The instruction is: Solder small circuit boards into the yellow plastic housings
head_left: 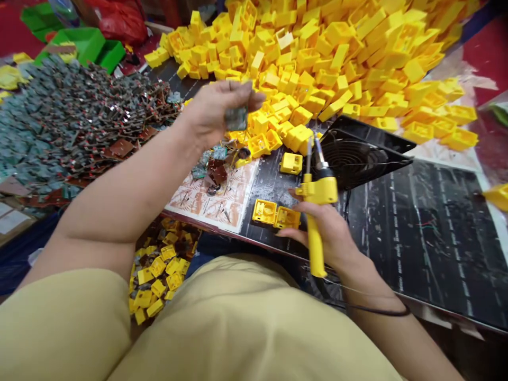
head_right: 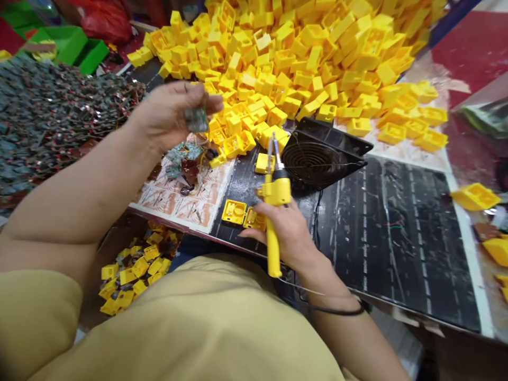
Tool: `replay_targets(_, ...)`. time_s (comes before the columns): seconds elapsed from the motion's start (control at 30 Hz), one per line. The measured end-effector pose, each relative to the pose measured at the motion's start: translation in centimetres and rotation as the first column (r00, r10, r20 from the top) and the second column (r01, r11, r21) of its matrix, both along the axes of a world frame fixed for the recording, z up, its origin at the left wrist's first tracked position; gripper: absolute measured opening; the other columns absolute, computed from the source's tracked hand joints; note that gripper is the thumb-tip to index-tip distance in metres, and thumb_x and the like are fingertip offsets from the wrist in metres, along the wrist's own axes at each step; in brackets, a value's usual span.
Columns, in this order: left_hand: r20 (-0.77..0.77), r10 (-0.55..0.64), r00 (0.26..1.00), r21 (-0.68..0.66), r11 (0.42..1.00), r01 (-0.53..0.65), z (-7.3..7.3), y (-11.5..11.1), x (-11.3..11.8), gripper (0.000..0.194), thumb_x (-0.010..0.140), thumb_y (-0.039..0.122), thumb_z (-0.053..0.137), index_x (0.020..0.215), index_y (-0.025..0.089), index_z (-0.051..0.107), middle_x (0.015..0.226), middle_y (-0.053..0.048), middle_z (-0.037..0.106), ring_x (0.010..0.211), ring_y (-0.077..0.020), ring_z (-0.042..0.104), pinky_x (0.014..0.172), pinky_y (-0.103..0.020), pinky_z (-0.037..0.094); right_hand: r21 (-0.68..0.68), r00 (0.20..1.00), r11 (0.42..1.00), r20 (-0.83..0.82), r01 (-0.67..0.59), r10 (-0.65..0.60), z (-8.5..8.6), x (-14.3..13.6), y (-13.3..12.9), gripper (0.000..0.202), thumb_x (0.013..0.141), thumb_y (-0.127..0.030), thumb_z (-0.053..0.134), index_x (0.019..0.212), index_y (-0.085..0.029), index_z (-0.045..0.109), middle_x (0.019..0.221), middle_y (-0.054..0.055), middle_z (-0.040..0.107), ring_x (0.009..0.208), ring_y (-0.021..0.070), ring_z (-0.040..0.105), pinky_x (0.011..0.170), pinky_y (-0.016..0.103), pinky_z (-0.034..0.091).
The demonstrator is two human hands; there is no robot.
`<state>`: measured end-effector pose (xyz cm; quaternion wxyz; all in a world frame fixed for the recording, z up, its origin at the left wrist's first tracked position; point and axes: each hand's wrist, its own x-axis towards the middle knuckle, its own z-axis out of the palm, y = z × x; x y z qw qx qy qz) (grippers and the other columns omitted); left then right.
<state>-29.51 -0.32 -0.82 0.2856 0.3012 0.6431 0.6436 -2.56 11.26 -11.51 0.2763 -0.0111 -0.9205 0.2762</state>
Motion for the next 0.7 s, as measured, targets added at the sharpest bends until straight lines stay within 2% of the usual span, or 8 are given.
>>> replay_targets(0.07, -0.057, -0.029, 0.998, 0.097, 0.995, 0.035, 1.4, 0.5, -0.6, 0.036, 0.103, 0.031, 0.029, 0.106, 0.004, 0.054, 0.113, -0.002, 0.068, 0.112, -0.0109, 0.06, 0.092, -0.029, 0.045, 0.076, 0.997, 0.994, -0.012, -0.073, 0.074, -0.5, -1.4, -0.8, 0.045, 0.076, -0.05, 0.075, 0.108, -0.024, 0.056, 0.097, 0.005, 0.068, 0.092, 0.0235, 0.066, 0.087, 0.04, 0.053)
replay_targets(0.13, -0.102, -0.067, 0.992, 0.061, 0.995, 0.073, 1.7, 0.6, -1.1, 0.043, 0.102, 0.035, 0.024, 0.109, 0.003, 0.052, 0.118, -0.004, 0.064, 0.118, -0.0146, 0.056, 0.09, -0.03, 0.042, 0.121, 0.996, 0.989, -0.016, -0.085, 0.087, -0.8, -2.0, -1.5, 0.044, 0.08, -0.047, 0.072, 0.112, -0.022, 0.054, 0.095, 0.006, 0.067, 0.088, 0.0231, 0.066, 0.08, 0.037, 0.055)
replay_targets(0.23, -0.05, -0.134, 0.99, -0.102, 0.986, 0.129, 1.2, 0.2, -1.8, 0.029, 0.097, 0.025, 0.044, 0.107, -0.003, 0.048, 0.106, -0.005, 0.065, 0.099, -0.0061, 0.057, 0.091, -0.031, 0.041, 0.151, 0.997, 0.986, -0.022, -0.073, 0.077, -1.3, -2.1, -1.8, 0.034, 0.086, -0.034, 0.068, 0.114, -0.022, 0.051, 0.094, 0.006, 0.067, 0.08, 0.0202, 0.066, 0.069, 0.032, 0.054)
replay_targets(0.33, -0.026, -0.197, 0.98, -0.058, 0.979, 0.195, 0.8, -0.4, -1.6, 0.019, 0.096, 0.017, 0.049, 0.097, -0.002, 0.05, 0.078, 0.005, 0.06, 0.077, 0.0031, 0.053, 0.088, -0.029, 0.043, 0.155, 0.997, 0.986, -0.036, -0.061, 0.067, -1.6, -2.0, -1.7, 0.028, 0.089, -0.029, 0.065, 0.113, -0.023, 0.051, 0.096, 0.005, 0.068, 0.08, 0.0185, 0.067, 0.067, 0.029, 0.055)
replay_targets(0.4, -0.137, -0.257, 0.957, -0.092, 0.965, 0.246, 0.3, -1.1, -0.3, 0.013, 0.093, 0.014, 0.055, 0.085, 0.004, 0.055, 0.067, 0.007, 0.058, 0.067, 0.0023, 0.053, 0.08, -0.023, 0.046, 0.151, 0.997, 0.988, -0.062, -0.043, 0.053, -1.7, -1.9, -1.5, 0.03, 0.088, -0.031, 0.066, 0.112, -0.023, 0.051, 0.099, 0.005, 0.068, 0.086, 0.0193, 0.068, 0.069, 0.03, 0.056)
replay_targets(0.53, -0.391, -0.453, 0.801, -0.345, 0.879, 0.329, -2.8, -3.7, 4.3, 0.003, 0.077, 0.009, 0.07, 0.078, 0.01, 0.068, 0.066, 0.0, 0.068, 0.063, -0.0079, 0.06, 0.065, -0.022, 0.046, 0.141, 0.995, 0.989, -0.082, -0.045, 0.057, -1.7, -1.5, -1.5, 0.037, 0.087, -0.036, 0.068, 0.117, -0.023, 0.051, 0.101, 0.006, 0.069, 0.084, 0.0208, 0.069, 0.066, 0.031, 0.057)
replay_targets(0.6, -0.574, -0.538, 0.618, -0.48, 0.832, 0.278, -5.1, -5.1, 6.3, 0.007, 0.082, 0.014, 0.065, 0.086, 0.012, 0.071, 0.079, -0.004, 0.073, 0.074, -0.0146, 0.066, 0.07, -0.026, 0.047, 0.151, 0.994, 0.986, -0.076, -0.072, 0.084, -1.8, -1.4, -1.5, 0.035, 0.089, -0.036, 0.065, 0.118, -0.022, 0.052, 0.095, 0.005, 0.069, 0.075, 0.0199, 0.069, 0.058, 0.03, 0.054)
replay_targets(0.7, -0.673, -0.522, 0.523, -0.507, 0.842, 0.188, -7.9, -6.8, 7.9, 0.018, 0.091, 0.018, 0.054, 0.093, 0.015, 0.071, 0.091, -0.006, 0.074, 0.088, -0.0171, 0.068, 0.084, -0.03, 0.045, 0.152, 0.991, 0.983, -0.076, -0.1, 0.112, -1.7, -1.5, -1.7, 0.037, 0.088, -0.037, 0.066, 0.119, -0.023, 0.053, 0.097, 0.006, 0.07, 0.078, 0.0215, 0.069, 0.063, 0.033, 0.056)
